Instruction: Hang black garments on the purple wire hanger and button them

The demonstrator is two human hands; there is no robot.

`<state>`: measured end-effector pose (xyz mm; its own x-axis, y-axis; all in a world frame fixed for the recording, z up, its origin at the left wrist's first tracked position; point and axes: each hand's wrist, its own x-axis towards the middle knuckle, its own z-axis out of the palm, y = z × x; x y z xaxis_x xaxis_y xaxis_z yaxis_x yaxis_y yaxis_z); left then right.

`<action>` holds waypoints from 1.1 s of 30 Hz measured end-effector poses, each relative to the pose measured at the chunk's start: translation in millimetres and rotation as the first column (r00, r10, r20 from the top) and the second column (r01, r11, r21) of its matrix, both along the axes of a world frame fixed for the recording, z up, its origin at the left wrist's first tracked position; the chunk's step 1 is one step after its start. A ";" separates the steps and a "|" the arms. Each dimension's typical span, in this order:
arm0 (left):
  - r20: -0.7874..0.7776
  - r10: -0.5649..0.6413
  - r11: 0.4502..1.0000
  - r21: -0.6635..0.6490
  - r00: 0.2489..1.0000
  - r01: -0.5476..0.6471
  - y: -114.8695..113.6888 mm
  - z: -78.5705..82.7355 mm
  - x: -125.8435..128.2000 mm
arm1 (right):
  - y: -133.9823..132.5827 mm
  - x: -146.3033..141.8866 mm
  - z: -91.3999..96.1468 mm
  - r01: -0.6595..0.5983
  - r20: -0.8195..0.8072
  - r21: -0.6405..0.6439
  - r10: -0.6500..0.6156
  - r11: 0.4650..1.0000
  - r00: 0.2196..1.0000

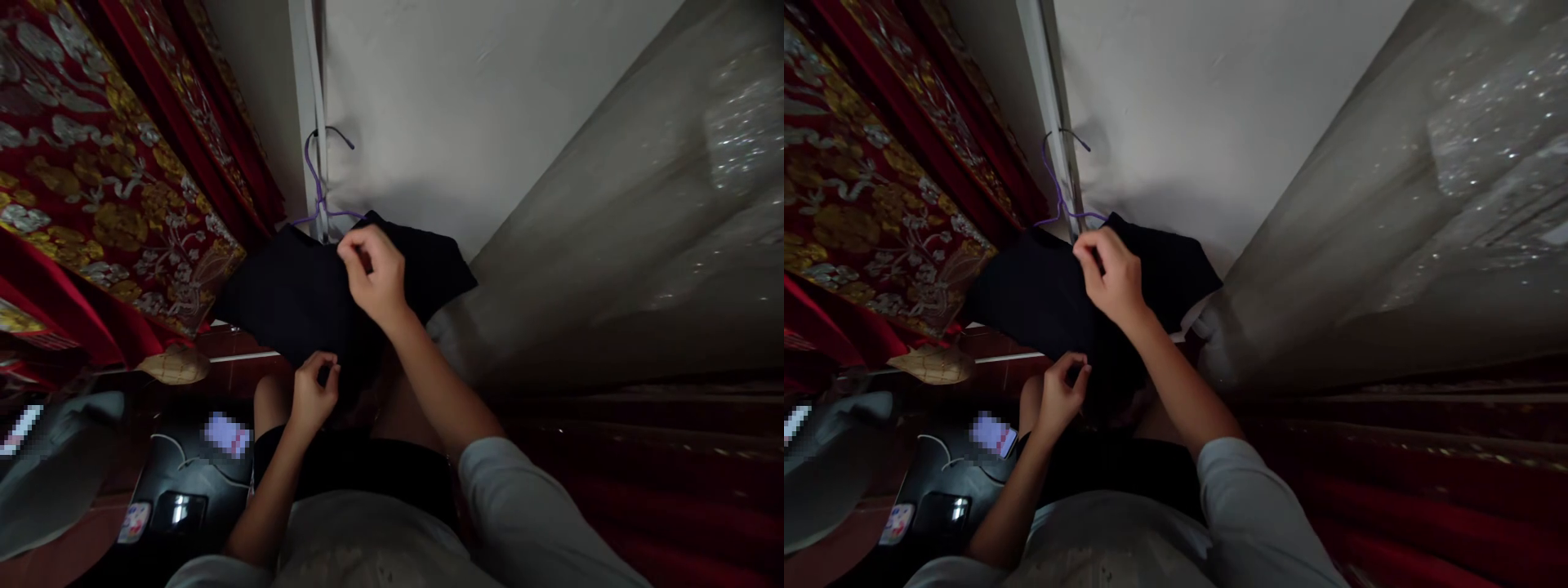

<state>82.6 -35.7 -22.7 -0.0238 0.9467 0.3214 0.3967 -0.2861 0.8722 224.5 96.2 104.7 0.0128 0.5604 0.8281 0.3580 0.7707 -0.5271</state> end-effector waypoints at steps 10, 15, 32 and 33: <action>-0.034 -0.015 0.947 0.319 0.999 0.026 53.9 84.3 -11.3 | -8.6 9.3 12.7 -0.021 0.064 0.062 0.017 0.998 0.998; -0.251 -0.010 0.855 0.500 0.968 0.138 91.4 159.7 -8.8 | -15.5 21.4 14.4 -0.038 0.126 -0.013 0.039 0.999 0.991; -0.311 0.135 0.835 0.546 0.941 0.060 99.8 196.9 -34.2 | 8.4 15.5 -66.3 -0.060 0.143 -0.127 0.078 0.990 0.987; -0.364 0.081 0.850 0.511 0.928 0.126 99.9 196.1 -36.0 | 7.3 16.5 -64.5 -0.049 0.125 -0.105 0.062 0.993 0.990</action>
<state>46.6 64.2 173.5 0.2103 0.6360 0.7425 0.6382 -0.6646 0.3885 241.0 103.5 40.1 -0.1234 0.6387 0.7595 0.3854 0.7361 -0.5564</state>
